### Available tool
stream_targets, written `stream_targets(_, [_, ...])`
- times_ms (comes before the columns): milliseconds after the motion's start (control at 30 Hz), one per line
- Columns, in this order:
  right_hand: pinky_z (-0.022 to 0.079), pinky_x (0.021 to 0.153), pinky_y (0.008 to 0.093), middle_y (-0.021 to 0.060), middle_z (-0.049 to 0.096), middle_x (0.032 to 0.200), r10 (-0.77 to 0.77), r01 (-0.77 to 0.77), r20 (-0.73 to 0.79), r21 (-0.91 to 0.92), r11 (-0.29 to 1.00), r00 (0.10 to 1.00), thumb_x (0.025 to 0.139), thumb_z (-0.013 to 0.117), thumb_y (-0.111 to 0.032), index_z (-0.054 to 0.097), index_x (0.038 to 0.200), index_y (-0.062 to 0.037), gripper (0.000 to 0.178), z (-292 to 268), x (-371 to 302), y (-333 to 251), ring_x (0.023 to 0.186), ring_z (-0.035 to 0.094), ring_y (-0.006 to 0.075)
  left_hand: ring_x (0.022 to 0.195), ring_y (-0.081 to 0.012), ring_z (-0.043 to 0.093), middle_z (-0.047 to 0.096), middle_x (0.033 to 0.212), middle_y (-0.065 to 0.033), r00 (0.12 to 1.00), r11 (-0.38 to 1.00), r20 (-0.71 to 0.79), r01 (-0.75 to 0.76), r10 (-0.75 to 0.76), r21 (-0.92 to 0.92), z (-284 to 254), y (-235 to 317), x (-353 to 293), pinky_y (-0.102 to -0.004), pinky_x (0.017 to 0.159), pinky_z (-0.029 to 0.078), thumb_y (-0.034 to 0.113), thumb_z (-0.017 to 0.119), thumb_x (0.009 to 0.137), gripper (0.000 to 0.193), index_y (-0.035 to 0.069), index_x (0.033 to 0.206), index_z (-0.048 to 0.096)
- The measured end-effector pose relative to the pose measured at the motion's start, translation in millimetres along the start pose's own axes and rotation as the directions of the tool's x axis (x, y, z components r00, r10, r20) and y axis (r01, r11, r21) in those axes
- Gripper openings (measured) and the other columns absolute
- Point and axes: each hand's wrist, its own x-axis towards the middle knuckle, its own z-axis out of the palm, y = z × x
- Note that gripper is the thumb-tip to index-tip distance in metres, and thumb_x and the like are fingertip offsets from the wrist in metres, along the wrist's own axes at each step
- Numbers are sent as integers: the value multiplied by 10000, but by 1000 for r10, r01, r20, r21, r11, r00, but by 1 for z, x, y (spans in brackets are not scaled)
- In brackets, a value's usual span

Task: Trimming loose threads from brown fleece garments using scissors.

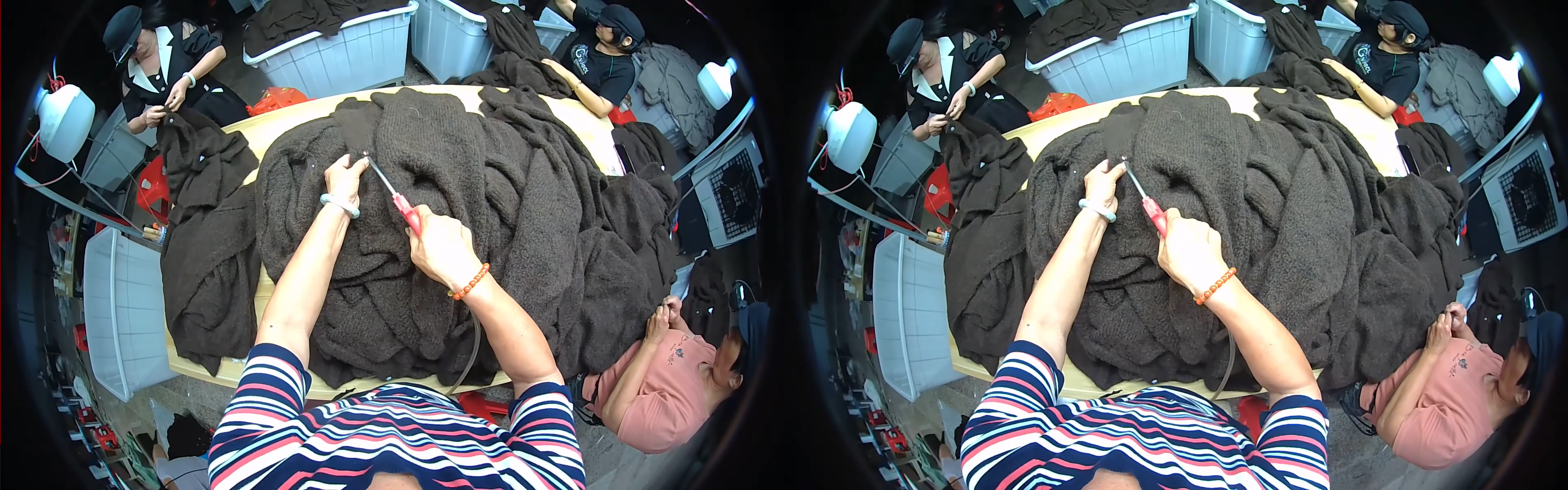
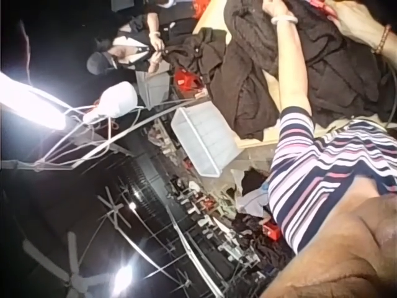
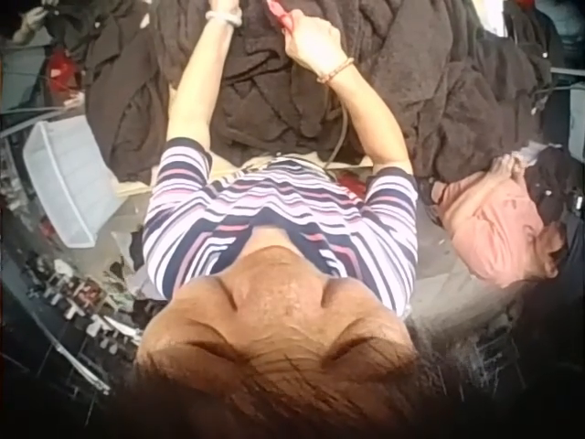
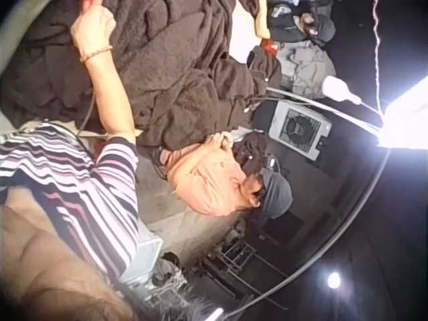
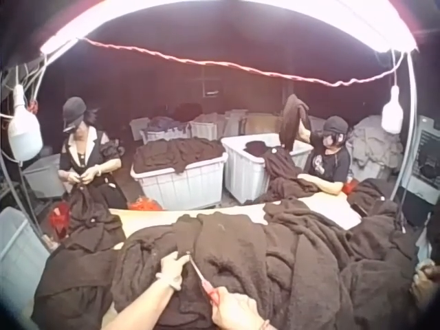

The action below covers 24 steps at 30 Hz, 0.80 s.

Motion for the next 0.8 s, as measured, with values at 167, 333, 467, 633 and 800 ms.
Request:
stream_targets(167, [528,681,494,205,661,742,6,-6,15,5,1000,1000,890,586,-220,558,1020,-56,211,1,0,-1,733,672,392,1045,-199,607,648,1182,-170,997,998,-65,-26,30,62,2,8,-11,-274,933,454,15,752,759,538,-147,1231,551])
stream_targets(333, [526,688,497,206,662,751,14,-14,11,17,1000,1000,889,586,-221,559,1022,-62,209,1,1,0,741,671,395,957,-185,612,673,1089,-129,999,994,22,-44,42,103,-3,-3,-5,-275,885,468,10,743,753,462,-142,1163,592])
stream_targets(467, [526,692,497,210,662,758,-12,12,-3,35,999,1000,887,593,-229,562,1014,-63,210,3,0,0,745,670,396,841,-120,593,673,946,-39,995,989,-39,-91,96,120,0,0,-9,-263,788,473,-21,718,785,209,-52,984,659])
stream_targets(633, [526,694,497,212,660,764,-10,9,16,36,999,1000,888,598,-240,564,1004,-60,217,1,-5,5,748,670,397,812,-117,603,684,932,-28,999,1000,37,-13,12,6,-4,3,-13,-262,772,478,-9,719,804,188,-21,988,683])
stream_targets(800, [530,693,494,211,658,755,-66,62,80,46,997,995,890,599,-241,560,997,-55,218,-7,-31,8,736,669,400,819,-119,615,692,945,-33,997,997,45,-54,56,-56,-14,-2,-19,-260,756,490,18,724,826,174,-17,993,688])
